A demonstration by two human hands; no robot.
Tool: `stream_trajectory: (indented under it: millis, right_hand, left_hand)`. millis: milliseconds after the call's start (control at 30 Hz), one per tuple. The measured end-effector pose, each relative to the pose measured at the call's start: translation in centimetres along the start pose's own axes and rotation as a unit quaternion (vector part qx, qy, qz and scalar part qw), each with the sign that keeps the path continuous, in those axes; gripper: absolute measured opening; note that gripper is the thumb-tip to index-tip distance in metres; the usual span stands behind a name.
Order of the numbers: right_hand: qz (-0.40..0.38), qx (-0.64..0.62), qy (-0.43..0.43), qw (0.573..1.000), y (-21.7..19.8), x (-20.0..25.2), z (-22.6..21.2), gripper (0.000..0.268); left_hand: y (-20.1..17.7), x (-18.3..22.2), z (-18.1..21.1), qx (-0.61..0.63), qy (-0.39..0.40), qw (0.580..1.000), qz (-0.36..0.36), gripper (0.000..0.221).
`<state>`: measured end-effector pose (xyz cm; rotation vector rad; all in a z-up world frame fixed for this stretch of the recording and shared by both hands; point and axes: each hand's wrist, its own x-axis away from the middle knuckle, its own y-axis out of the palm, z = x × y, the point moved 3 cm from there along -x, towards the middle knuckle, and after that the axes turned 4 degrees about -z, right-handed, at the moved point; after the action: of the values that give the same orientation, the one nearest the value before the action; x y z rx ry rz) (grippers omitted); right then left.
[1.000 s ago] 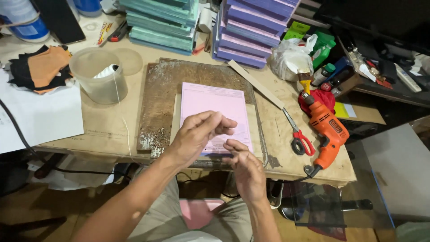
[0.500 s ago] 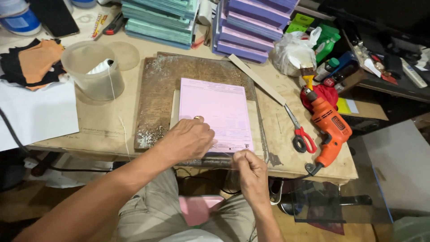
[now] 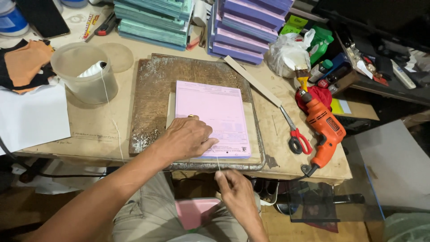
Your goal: Manually binding stacks of paper into pads using a hammer, scissors, and adhesive materials.
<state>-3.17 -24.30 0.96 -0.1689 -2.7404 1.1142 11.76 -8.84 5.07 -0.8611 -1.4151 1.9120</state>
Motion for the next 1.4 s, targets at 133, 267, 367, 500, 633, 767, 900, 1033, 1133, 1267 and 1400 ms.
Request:
stream_trajectory:
  millis: [133, 267, 367, 500, 633, 767, 900, 1033, 1133, 1267, 1400]
  right_hand:
    - [0.025, -0.110, -0.134, 0.985, -0.5, 0.6, -2.6, 0.042]
    - [0.007, -0.326, -0.278, 0.903, 0.6, -1.6, -3.7, 0.043]
    - [0.034, -0.401, -0.250, 0.881, 1.7, -3.1, -2.8, 0.039]
    - [0.087, -0.309, -0.213, 0.923, 1.3, -3.7, -1.8, 0.035]
    - [0.100, -0.296, -0.216, 0.925, 1.0, -4.0, -0.8, 0.039]
    - [0.128, -0.279, -0.230, 0.923, 1.4, -4.0, 0.0, 0.042]
    - [0.115, -0.326, -0.238, 0.908, 1.7, -4.2, 0.8, 0.043]
    - [0.103, -0.344, -0.218, 0.908, 2.4, -4.5, 2.6, 0.042]
    - [0.099, -0.346, -0.207, 0.910, 2.2, -4.3, 2.8, 0.043]
    - [0.092, -0.353, -0.239, 0.900, 2.7, -4.5, 3.5, 0.041]
    - [0.094, -0.376, -0.205, 0.899, 2.5, -4.1, 2.8, 0.041]
  left_hand:
    - [0.9, -0.5, -1.2, 0.057, -0.034, 0.997, -0.036, 0.049]
    - [-0.2, -1.3, -0.9, 0.042, -0.087, 0.995, -0.039, 0.054]
    - [0.7, -1.2, -1.0, 0.022, -0.059, 0.998, -0.022, 0.057]
    - [3.7, -1.7, -2.2, -0.005, -0.026, 0.997, 0.074, 0.049]
    - [4.7, -1.8, -2.8, 0.013, -0.026, 0.994, 0.106, 0.034]
    - [5.6, -1.9, -3.3, 0.005, -0.064, 0.992, 0.106, 0.027]
    - [4.8, -1.6, -3.1, 0.029, -0.043, 0.989, 0.136, 0.027]
    - [4.8, -1.6, -3.0, 0.035, -0.020, 0.989, 0.146, 0.038]
    - [5.0, -1.6, -3.0, 0.037, -0.016, 0.988, 0.147, 0.039]
    - [5.4, -1.7, -3.2, 0.032, -0.012, 0.989, 0.141, 0.040]
    - [5.8, -1.5, -3.3, 0.038, -0.004, 0.987, 0.157, 0.040]
